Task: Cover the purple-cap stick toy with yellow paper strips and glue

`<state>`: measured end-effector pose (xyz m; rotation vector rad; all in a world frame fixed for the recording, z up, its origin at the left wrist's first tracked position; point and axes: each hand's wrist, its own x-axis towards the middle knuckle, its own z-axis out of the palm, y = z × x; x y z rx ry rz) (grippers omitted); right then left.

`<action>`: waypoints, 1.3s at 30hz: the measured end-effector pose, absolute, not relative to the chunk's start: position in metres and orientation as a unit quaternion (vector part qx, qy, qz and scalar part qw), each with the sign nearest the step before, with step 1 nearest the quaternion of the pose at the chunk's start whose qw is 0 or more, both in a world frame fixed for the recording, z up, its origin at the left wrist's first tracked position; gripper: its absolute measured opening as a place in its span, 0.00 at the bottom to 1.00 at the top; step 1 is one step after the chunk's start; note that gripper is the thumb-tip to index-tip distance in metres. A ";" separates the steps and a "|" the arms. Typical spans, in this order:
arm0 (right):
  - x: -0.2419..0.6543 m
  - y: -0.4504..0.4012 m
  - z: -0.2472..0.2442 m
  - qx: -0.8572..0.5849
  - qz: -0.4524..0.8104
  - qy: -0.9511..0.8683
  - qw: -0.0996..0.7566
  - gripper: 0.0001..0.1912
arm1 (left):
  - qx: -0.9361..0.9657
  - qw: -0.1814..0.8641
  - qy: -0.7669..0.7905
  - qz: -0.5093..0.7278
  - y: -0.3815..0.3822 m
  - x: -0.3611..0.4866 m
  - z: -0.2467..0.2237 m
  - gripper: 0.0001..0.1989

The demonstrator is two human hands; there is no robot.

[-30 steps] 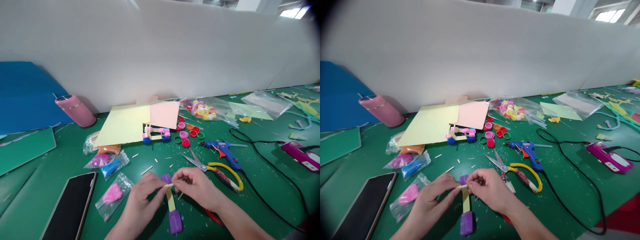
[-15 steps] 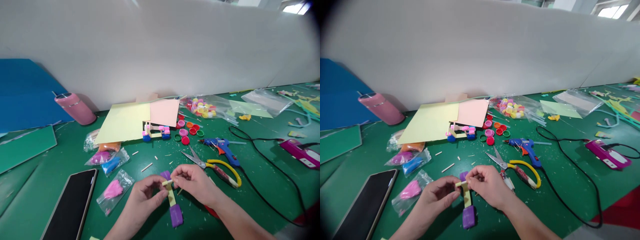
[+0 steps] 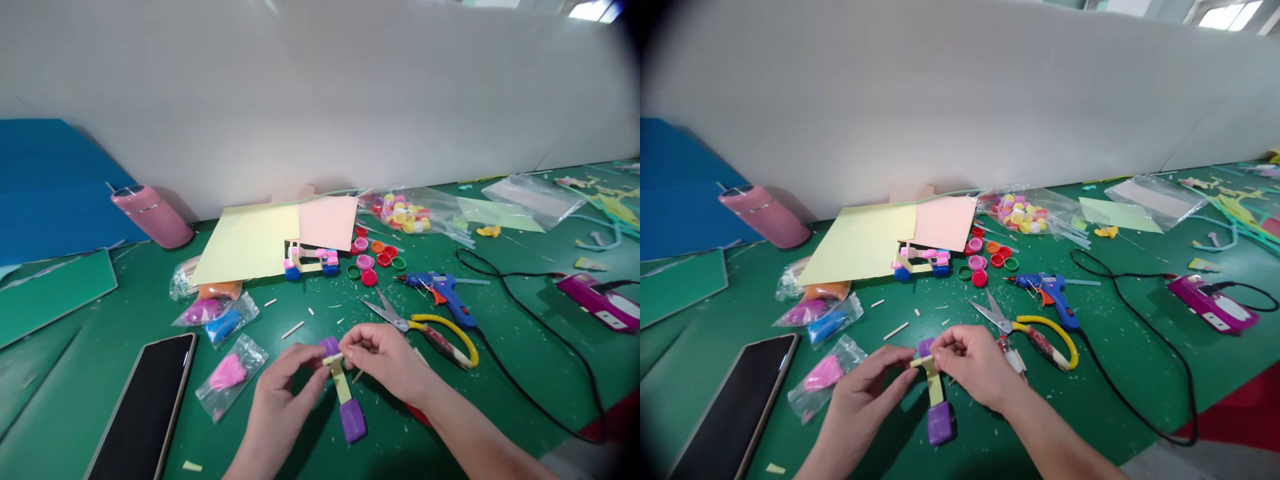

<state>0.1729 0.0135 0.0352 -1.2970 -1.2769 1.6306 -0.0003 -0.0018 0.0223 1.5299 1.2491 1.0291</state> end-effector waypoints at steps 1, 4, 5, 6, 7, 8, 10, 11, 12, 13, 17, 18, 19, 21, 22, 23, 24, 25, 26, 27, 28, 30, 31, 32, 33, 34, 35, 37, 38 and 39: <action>0.173 0.013 0.035 -0.498 0.629 -0.490 0.343 0.06 | 0.622 0.436 0.506 0.408 -0.001 0.000 0.024 0.05; 0.171 0.014 0.034 -0.496 0.632 -0.485 0.345 0.06 | 0.618 0.436 0.516 0.403 -0.001 0.002 0.027 0.04; 0.170 0.014 0.034 -0.495 0.633 -0.484 0.347 0.06 | 0.609 0.444 0.521 0.401 -0.001 0.002 0.027 0.03; 0.170 0.014 0.034 -0.494 0.634 -0.483 0.348 0.06 | 0.596 0.457 0.524 0.401 -0.001 0.002 0.027 0.03; 0.169 0.014 0.033 -0.492 0.635 -0.481 0.350 0.06 | 0.578 0.475 0.527 0.403 -0.002 0.003 0.026 0.02; 0.169 0.014 0.033 -0.491 0.636 -0.480 0.352 0.06 | 0.553 0.498 0.531 0.406 -0.003 0.004 0.026 0.03; 0.169 0.013 0.034 -0.488 0.637 -0.480 0.355 0.07 | 0.490 0.544 0.536 0.420 -0.005 0.007 0.026 0.07; 0.169 0.013 0.034 -0.487 0.637 -0.480 0.356 0.07 | 0.458 0.563 0.538 0.429 -0.006 0.009 0.027 0.08; 0.169 0.013 0.034 -0.487 0.636 -0.480 0.357 0.06 | 0.432 0.576 0.539 0.437 -0.007 0.011 0.028 0.08; 0.169 0.013 0.034 -0.488 0.635 -0.481 0.358 0.06 | 0.415 0.584 0.540 0.442 -0.007 0.013 0.028 0.06; 0.169 0.012 0.033 -0.485 0.630 -0.483 0.367 0.04 | 0.366 0.618 0.519 0.464 -0.008 0.019 0.028 0.07; 0.169 0.012 0.032 -0.483 0.630 -0.483 0.369 0.04 | 0.347 0.633 0.508 0.470 -0.008 0.020 0.026 0.07; 0.169 0.011 0.032 -0.482 0.631 -0.483 0.371 0.04 | 0.326 0.648 0.496 0.477 -0.008 0.020 0.025 0.07; 0.169 0.011 0.031 -0.480 0.631 -0.482 0.374 0.04 | 0.290 0.674 0.473 0.488 -0.008 0.021 0.022 0.08; 0.168 0.010 0.031 -0.479 0.631 -0.482 0.375 0.04 | 0.277 0.684 0.462 0.492 -0.009 0.021 0.020 0.07; 0.168 0.010 0.031 -0.478 0.631 -0.481 0.376 0.04 | 0.265 0.692 0.453 0.496 -0.009 0.022 0.019 0.07; 0.168 0.010 0.030 -0.478 0.632 -0.480 0.377 0.04 | 0.255 0.699 0.446 0.498 -0.009 0.022 0.018 0.07; 0.168 0.010 0.030 -0.478 0.632 -0.479 0.377 0.04 | 0.246 0.704 0.440 0.500 -0.009 0.022 0.017 0.06; 0.168 0.010 0.030 -0.478 0.633 -0.478 0.377 0.04 | 0.239 0.708 0.436 0.502 -0.009 0.022 0.017 0.06; 0.168 0.009 0.029 -0.478 0.633 -0.478 0.377 0.04 | 0.234 0.711 0.433 0.502 -0.009 0.022 0.016 0.06; 0.168 0.009 0.029 -0.478 0.634 -0.477 0.377 0.04 | 0.230 0.714 0.431 0.502 -0.009 0.022 0.016 0.06; 0.168 0.009 0.028 -0.479 0.632 -0.478 0.377 0.04 | 0.221 0.720 0.427 0.501 -0.009 0.021 0.018 0.04; 0.168 0.009 0.028 -0.480 0.632 -0.479 0.376 0.04 | 0.215 0.723 0.425 0.501 -0.009 0.021 0.018 0.03; 0.168 0.009 0.028 -0.481 0.631 -0.480 0.376 0.04 | 0.209 0.725 0.425 0.501 -0.009 0.020 0.019 0.04; 0.169 0.009 0.029 -0.483 0.629 -0.480 0.375 0.04 | 0.206 0.726 0.424 0.501 -0.009 0.019 0.020 0.06; 0.169 0.009 0.029 -0.485 0.628 -0.480 0.375 0.04 | 0.207 0.724 0.427 0.501 -0.009 0.019 0.021 0.08; 0.169 0.009 0.030 -0.486 0.627 -0.480 0.375 0.04 | 0.217 0.719 0.432 0.499 -0.009 0.018 0.022 0.09; 0.169 0.009 0.030 -0.487 0.626 -0.479 0.376 0.04 | 0.265 0.691 0.460 0.491 -0.010 0.018 0.022 0.10; 0.169 0.009 0.030 -0.487 0.627 -0.479 0.376 0.04 | 0.301 0.668 0.478 0.484 -0.010 0.018 0.021 0.10; 0.170 0.009 0.030 -0.486 0.627 -0.479 0.376 0.04 | 0.343 0.641 0.494 0.477 -0.010 0.017 0.020 0.09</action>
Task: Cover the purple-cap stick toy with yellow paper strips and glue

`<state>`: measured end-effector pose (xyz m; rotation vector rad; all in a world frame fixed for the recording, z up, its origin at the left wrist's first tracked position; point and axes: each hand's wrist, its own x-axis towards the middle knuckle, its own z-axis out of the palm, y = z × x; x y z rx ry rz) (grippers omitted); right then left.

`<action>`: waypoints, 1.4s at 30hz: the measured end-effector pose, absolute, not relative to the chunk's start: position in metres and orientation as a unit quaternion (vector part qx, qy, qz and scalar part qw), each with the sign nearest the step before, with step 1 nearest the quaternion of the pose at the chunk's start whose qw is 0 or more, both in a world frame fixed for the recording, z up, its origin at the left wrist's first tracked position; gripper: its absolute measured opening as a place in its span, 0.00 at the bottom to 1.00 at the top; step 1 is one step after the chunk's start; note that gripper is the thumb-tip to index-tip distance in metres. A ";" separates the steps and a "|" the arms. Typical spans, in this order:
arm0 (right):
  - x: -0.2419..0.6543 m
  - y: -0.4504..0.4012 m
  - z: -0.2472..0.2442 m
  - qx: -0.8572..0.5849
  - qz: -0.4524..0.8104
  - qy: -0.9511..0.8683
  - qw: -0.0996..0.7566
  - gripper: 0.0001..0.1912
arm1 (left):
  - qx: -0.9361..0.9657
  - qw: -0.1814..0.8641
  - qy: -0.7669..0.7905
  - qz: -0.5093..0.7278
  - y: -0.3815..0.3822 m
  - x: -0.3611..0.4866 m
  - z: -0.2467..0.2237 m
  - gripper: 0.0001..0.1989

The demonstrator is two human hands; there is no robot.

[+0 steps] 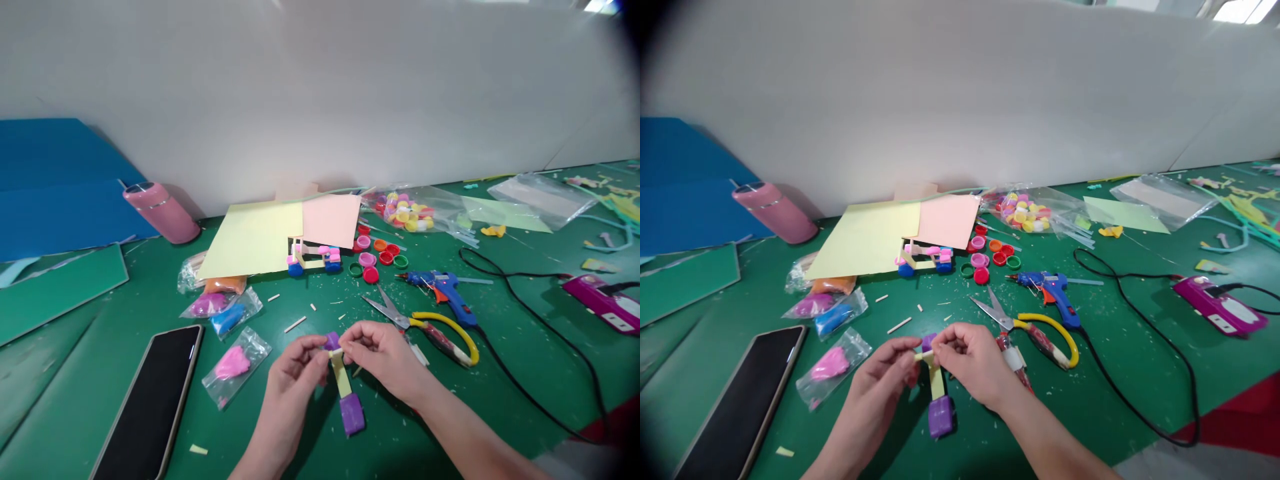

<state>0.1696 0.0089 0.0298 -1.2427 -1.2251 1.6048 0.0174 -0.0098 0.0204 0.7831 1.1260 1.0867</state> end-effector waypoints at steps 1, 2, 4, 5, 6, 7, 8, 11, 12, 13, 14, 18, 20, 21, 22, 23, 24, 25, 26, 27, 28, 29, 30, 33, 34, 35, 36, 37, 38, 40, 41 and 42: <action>0.170 0.009 0.029 -0.484 0.628 -0.479 0.376 0.04 | 0.387 0.614 0.505 0.468 -0.009 0.017 0.019 0.09; 0.170 0.009 0.029 -0.483 0.629 -0.479 0.376 0.04 | 0.428 0.588 0.509 0.461 -0.009 0.017 0.018 0.08; 0.171 0.009 0.028 -0.482 0.630 -0.478 0.376 0.04 | 0.489 0.548 0.503 0.455 -0.008 0.016 0.017 0.04; 0.171 0.010 0.027 -0.482 0.631 -0.478 0.375 0.04 | 0.508 0.535 0.499 0.455 -0.007 0.015 0.016 0.03; 0.171 0.010 0.027 -0.482 0.632 -0.477 0.375 0.03 | 0.520 0.525 0.495 0.456 -0.007 0.015 0.015 0.02; 0.171 0.010 0.027 -0.481 0.632 -0.477 0.376 0.03 | 0.526 0.520 0.492 0.458 -0.006 0.014 0.015 0.02; 0.170 0.010 0.027 -0.480 0.633 -0.477 0.376 0.03 | 0.531 0.519 0.489 0.458 -0.006 0.014 0.014 0.02; 0.169 0.010 0.029 -0.479 0.632 -0.479 0.378 0.03 | 0.541 0.519 0.486 0.449 -0.006 0.011 0.011 0.03; 0.169 0.010 0.029 -0.478 0.631 -0.480 0.378 0.03 | 0.545 0.518 0.486 0.446 -0.007 0.010 0.009 0.04; 0.169 0.010 0.029 -0.478 0.630 -0.481 0.379 0.03 | 0.550 0.514 0.486 0.444 -0.007 0.009 0.009 0.05; 0.169 0.009 0.029 -0.478 0.629 -0.482 0.379 0.03 | 0.558 0.508 0.486 0.441 -0.007 0.008 0.008 0.06; 0.169 0.009 0.027 -0.477 0.626 -0.485 0.381 0.04 | 0.590 0.491 0.482 0.423 -0.007 0.006 0.008 0.05; 0.169 0.008 0.026 -0.474 0.625 -0.488 0.382 0.04 | 0.569 0.509 0.482 0.430 -0.006 0.006 0.008 0.09; 0.169 0.008 0.025 -0.471 0.625 -0.490 0.383 0.05 | 0.552 0.520 0.483 0.438 -0.007 0.005 0.008 0.13; 0.169 0.008 0.025 -0.468 0.626 -0.493 0.382 0.06 | 0.534 0.529 0.486 0.445 -0.007 0.005 0.008 0.17; 0.170 0.008 0.025 -0.464 0.627 -0.496 0.380 0.07 | 0.520 0.534 0.490 0.451 -0.008 0.004 0.008 0.20; 0.171 0.007 0.025 -0.462 0.629 -0.499 0.378 0.09 | 0.510 0.534 0.497 0.455 -0.009 0.003 0.009 0.20; 0.172 0.006 0.025 -0.462 0.630 -0.500 0.374 0.11 | 0.504 0.529 0.506 0.458 -0.010 0.002 0.010 0.19; 0.173 0.005 0.025 -0.464 0.631 -0.499 0.371 0.13 | 0.499 0.521 0.520 0.457 -0.011 0.001 0.012 0.18; 0.175 0.004 0.025 -0.468 0.631 -0.498 0.368 0.15 | 0.494 0.512 0.535 0.456 -0.013 -0.001 0.015 0.16; 0.177 0.002 0.025 -0.473 0.629 -0.496 0.367 0.17 | 0.491 0.500 0.550 0.454 -0.014 -0.002 0.018 0.13; 0.179 0.001 0.025 -0.479 0.625 -0.494 0.369 0.18 | 0.490 0.485 0.566 0.451 -0.015 -0.003 0.021 0.10; 0.182 -0.001 0.026 -0.485 0.620 -0.492 0.372 0.18 | 0.491 0.470 0.583 0.445 -0.017 -0.005 0.024 0.07; 0.190 -0.003 0.026 -0.501 0.598 -0.488 0.393 0.18 | 0.501 0.426 0.626 0.420 -0.020 -0.009 0.027 0.10; 0.192 -0.004 0.026 -0.505 0.591 -0.485 0.400 0.18 | 0.505 0.414 0.635 0.412 -0.022 -0.011 0.026 0.11; 0.194 -0.004 0.025 -0.509 0.586 -0.483 0.406 0.17 | 0.510 0.404 0.640 0.408 -0.023 -0.012 0.025 0.12; 0.196 -0.005 0.025 -0.513 0.580 -0.482 0.410 0.17 | 0.514 0.395 0.643 0.408 -0.024 -0.012 0.023 0.13; 0.197 -0.005 0.025 -0.516 0.575 -0.482 0.414 0.16 | 0.517 0.387 0.643 0.411 -0.026 -0.013 0.021 0.14; 0.198 -0.006 0.024 -0.518 0.567 -0.485 0.417 0.16 | 0.517 0.383 0.642 0.417 -0.027 -0.013 0.019 0.15; 0.199 -0.007 0.023 -0.524 0.547 -0.497 0.423 0.15 | 0.510 0.386 0.635 0.432 -0.029 -0.013 0.015 0.16; 0.199 -0.007 0.023 -0.526 0.533 -0.507 0.427 0.14 | 0.507 0.388 0.634 0.436 -0.029 -0.014 0.014 0.17; 0.199 -0.008 0.022 -0.529 0.517 -0.518 0.430 0.14 | 0.506 0.385 0.637 0.436 -0.030 -0.015 0.013 0.17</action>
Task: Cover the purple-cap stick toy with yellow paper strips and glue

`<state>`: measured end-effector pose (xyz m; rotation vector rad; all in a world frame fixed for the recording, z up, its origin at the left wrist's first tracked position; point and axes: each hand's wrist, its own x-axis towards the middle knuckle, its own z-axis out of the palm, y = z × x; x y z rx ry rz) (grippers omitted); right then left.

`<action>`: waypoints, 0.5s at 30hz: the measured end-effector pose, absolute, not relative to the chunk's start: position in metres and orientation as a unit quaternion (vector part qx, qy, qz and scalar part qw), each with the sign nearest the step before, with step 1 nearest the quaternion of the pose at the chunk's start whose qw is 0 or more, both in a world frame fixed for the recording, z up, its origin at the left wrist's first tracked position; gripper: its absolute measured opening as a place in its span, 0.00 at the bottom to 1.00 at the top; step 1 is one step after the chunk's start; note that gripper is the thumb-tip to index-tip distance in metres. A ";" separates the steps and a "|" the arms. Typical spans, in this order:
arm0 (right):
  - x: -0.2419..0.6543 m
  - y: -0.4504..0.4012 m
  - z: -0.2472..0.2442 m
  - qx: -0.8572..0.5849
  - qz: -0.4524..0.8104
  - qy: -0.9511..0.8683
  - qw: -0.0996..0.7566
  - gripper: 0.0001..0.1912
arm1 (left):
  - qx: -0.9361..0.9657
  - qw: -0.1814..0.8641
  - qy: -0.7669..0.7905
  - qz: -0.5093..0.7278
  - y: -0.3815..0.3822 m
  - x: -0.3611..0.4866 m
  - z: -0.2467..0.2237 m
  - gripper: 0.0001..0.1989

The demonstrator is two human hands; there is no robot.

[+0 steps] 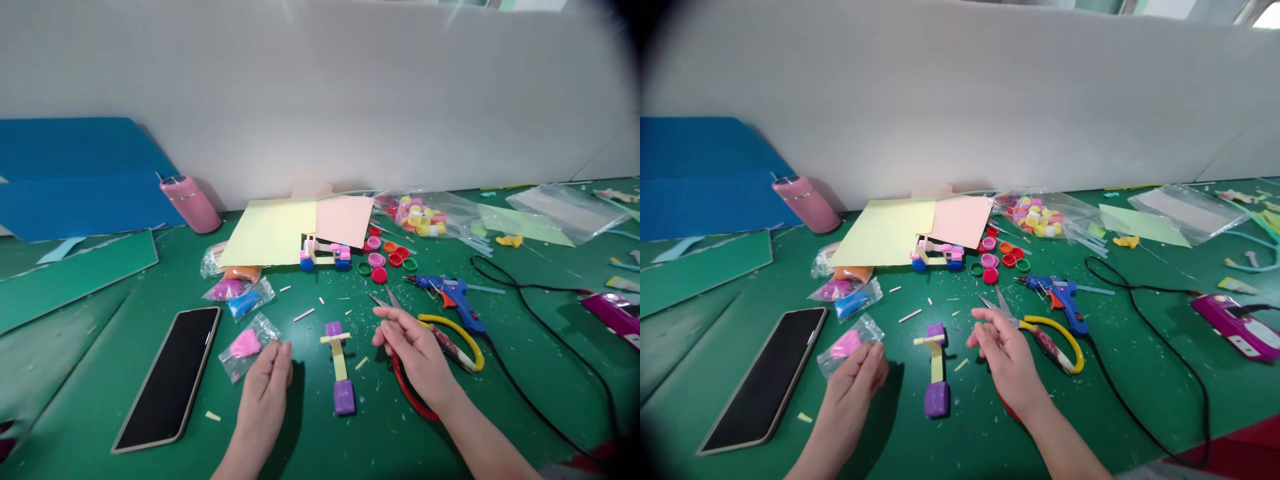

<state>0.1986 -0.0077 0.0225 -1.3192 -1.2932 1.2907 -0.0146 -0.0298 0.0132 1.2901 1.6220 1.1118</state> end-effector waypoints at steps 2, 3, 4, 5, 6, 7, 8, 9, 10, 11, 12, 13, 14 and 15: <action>0.196 -0.009 0.023 -0.531 0.486 -0.543 0.433 0.13 | 0.527 0.358 0.645 0.422 -0.030 -0.017 0.013 0.19; 0.193 -0.009 0.023 -0.530 0.473 -0.558 0.429 0.13 | 0.551 0.334 0.644 0.413 -0.029 -0.018 0.014 0.19; 0.191 -0.009 0.024 -0.527 0.460 -0.575 0.424 0.13 | 0.582 0.305 0.636 0.405 -0.028 -0.019 0.015 0.18; 0.188 -0.009 0.026 -0.523 0.446 -0.595 0.417 0.12 | 0.616 0.271 0.622 0.400 -0.026 -0.020 0.016 0.16; 0.185 -0.009 0.027 -0.517 0.432 -0.617 0.408 0.12 | 0.652 0.232 0.603 0.397 -0.024 -0.020 0.017 0.11; 0.181 -0.009 0.029 -0.510 0.417 -0.639 0.396 0.12 | 0.688 0.190 0.580 0.393 -0.021 -0.020 0.018 0.05; 0.179 -0.009 0.031 -0.503 0.403 -0.661 0.385 0.12 | 0.721 0.146 0.556 0.387 -0.018 -0.021 0.018 0.05; 0.176 -0.008 0.032 -0.496 0.391 -0.679 0.375 0.12 | 0.750 0.108 0.533 0.376 -0.015 -0.020 0.019 0.10; 0.174 -0.007 0.033 -0.489 0.383 -0.693 0.366 0.12 | 0.774 0.077 0.512 0.364 -0.012 -0.020 0.019 0.13; 0.172 -0.005 0.033 -0.483 0.380 -0.702 0.359 0.11 | 0.795 0.054 0.492 0.351 -0.008 -0.019 0.020 0.13; 0.170 -0.004 0.033 -0.480 0.379 -0.707 0.355 0.11 | 0.812 0.039 0.475 0.338 -0.005 -0.019 0.021 0.13; 0.169 -0.003 0.033 -0.479 0.381 -0.709 0.352 0.11 | 0.824 0.030 0.461 0.327 -0.002 -0.018 0.021 0.12; 0.168 -0.001 0.032 -0.478 0.384 -0.708 0.350 0.11 | 0.834 0.025 0.451 0.317 0.001 -0.018 0.022 0.12; 0.168 0.000 0.032 -0.479 0.389 -0.706 0.347 0.10 | 0.841 0.024 0.442 0.310 0.003 -0.017 0.023 0.11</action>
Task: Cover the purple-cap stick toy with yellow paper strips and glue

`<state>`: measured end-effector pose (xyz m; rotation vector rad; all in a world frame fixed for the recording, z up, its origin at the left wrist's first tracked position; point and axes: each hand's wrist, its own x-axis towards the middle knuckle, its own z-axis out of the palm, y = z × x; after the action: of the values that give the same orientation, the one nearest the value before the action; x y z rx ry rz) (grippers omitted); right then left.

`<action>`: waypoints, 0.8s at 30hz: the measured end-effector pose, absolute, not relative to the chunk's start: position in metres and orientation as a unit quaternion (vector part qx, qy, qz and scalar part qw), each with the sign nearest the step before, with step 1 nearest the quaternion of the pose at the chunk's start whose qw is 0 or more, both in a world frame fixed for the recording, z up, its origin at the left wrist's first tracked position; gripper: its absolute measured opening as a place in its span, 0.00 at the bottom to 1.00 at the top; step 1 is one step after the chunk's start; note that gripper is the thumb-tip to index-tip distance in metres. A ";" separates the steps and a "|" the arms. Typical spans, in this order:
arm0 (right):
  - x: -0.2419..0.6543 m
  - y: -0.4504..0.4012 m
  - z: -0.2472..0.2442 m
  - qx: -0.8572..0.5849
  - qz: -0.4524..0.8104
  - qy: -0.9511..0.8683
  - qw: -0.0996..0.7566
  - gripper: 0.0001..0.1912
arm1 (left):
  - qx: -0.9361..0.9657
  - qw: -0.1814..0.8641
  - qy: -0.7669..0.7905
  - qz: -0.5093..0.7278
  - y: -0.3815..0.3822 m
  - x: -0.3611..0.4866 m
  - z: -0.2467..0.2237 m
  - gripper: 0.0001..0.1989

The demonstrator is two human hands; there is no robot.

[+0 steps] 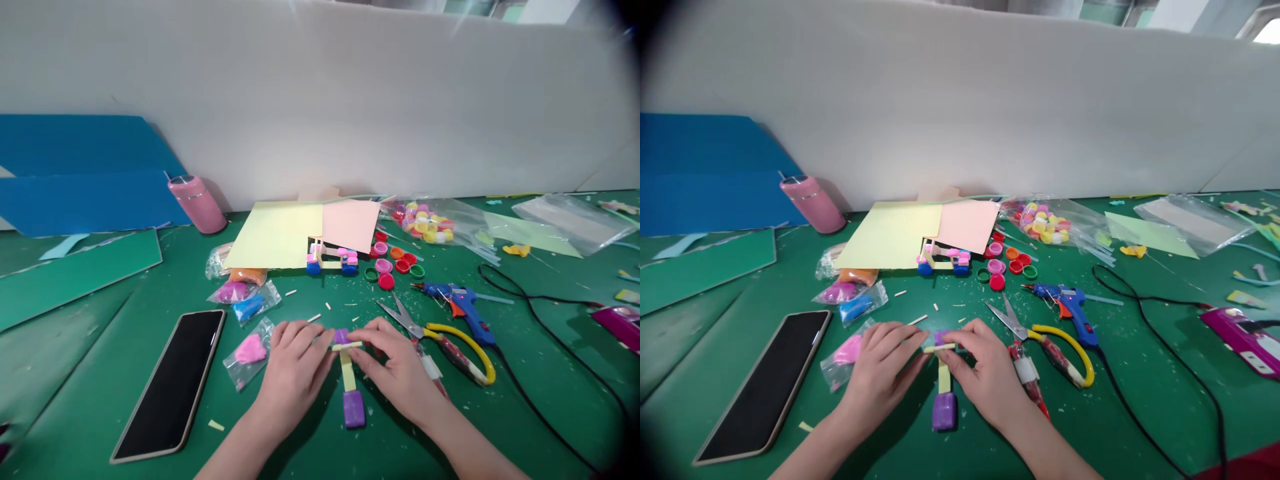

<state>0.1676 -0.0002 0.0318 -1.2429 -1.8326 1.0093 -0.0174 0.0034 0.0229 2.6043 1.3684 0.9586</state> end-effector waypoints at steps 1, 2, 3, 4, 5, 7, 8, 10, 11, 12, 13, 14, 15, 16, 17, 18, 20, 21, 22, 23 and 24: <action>0.167 0.001 0.031 -0.480 0.394 -0.705 0.344 0.10 | 0.848 0.027 0.433 0.304 0.006 -0.017 0.024 0.10; 0.167 0.001 0.031 -0.480 0.398 -0.704 0.340 0.10 | 0.854 0.036 0.425 0.298 0.007 -0.018 0.025 0.10; 0.167 0.002 0.031 -0.480 0.401 -0.703 0.338 0.10 | 0.859 0.048 0.417 0.294 0.009 -0.018 0.025 0.09; 0.167 0.003 0.031 -0.481 0.403 -0.702 0.336 0.10 | 0.862 0.062 0.410 0.291 0.010 -0.019 0.026 0.09; 0.167 0.003 0.031 -0.481 0.405 -0.701 0.335 0.10 | 0.864 0.078 0.403 0.290 0.011 -0.019 0.026 0.09; 0.168 0.003 0.031 -0.483 0.411 -0.698 0.333 0.10 | 0.863 0.113 0.393 0.295 0.012 -0.020 0.027 0.10; 0.168 0.004 0.031 -0.483 0.413 -0.697 0.332 0.10 | 0.861 0.131 0.389 0.301 0.013 -0.020 0.027 0.10; 0.168 0.004 0.031 -0.482 0.417 -0.696 0.330 0.10 | 0.850 0.167 0.385 0.317 0.013 -0.019 0.026 0.10; 0.168 0.004 0.031 -0.482 0.418 -0.696 0.329 0.10 | 0.842 0.187 0.387 0.327 0.013 -0.019 0.026 0.10; 0.168 0.004 0.030 -0.481 0.419 -0.696 0.329 0.10 | 0.830 0.211 0.392 0.335 0.013 -0.018 0.025 0.09; 0.168 0.005 0.030 -0.481 0.419 -0.696 0.330 0.10 | 0.815 0.240 0.401 0.343 0.013 -0.017 0.025 0.09; 0.168 0.005 0.030 -0.481 0.418 -0.696 0.331 0.10 | 0.795 0.274 0.413 0.350 0.012 -0.016 0.025 0.08; 0.168 0.005 0.029 -0.481 0.417 -0.696 0.333 0.10 | 0.772 0.310 0.426 0.355 0.011 -0.015 0.025 0.08; 0.168 0.005 0.029 -0.481 0.415 -0.696 0.335 0.10 | 0.746 0.346 0.439 0.361 0.010 -0.014 0.025 0.08; 0.168 0.005 0.029 -0.481 0.413 -0.697 0.336 0.10 | 0.720 0.379 0.452 0.367 0.009 -0.013 0.025 0.08; 0.167 0.005 0.029 -0.480 0.411 -0.698 0.336 0.09 | 0.695 0.404 0.462 0.374 0.007 -0.011 0.024 0.07; 0.166 0.005 0.030 -0.482 0.408 -0.698 0.338 0.09 | 0.657 0.432 0.480 0.389 0.004 -0.008 0.024 0.06; 0.165 0.005 0.030 -0.484 0.406 -0.697 0.341 0.08 | 0.645 0.439 0.486 0.394 0.003 -0.007 0.024 0.06; 0.164 0.005 0.031 -0.486 0.403 -0.694 0.346 0.08 | 0.637 0.444 0.490 0.395 0.002 -0.006 0.024 0.06; 0.163 0.005 0.031 -0.487 0.399 -0.692 0.351 0.09 | 0.633 0.448 0.492 0.395 0.001 -0.005 0.024 0.06; 0.162 0.005 0.032 -0.489 0.397 -0.691 0.356 0.09 | 0.631 0.452 0.492 0.395 0.000 -0.004 0.025 0.06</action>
<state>0.1619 0.0051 0.0318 -1.2620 -1.7840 1.0249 -0.0039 -0.0001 0.0246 1.5589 1.2141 0.9749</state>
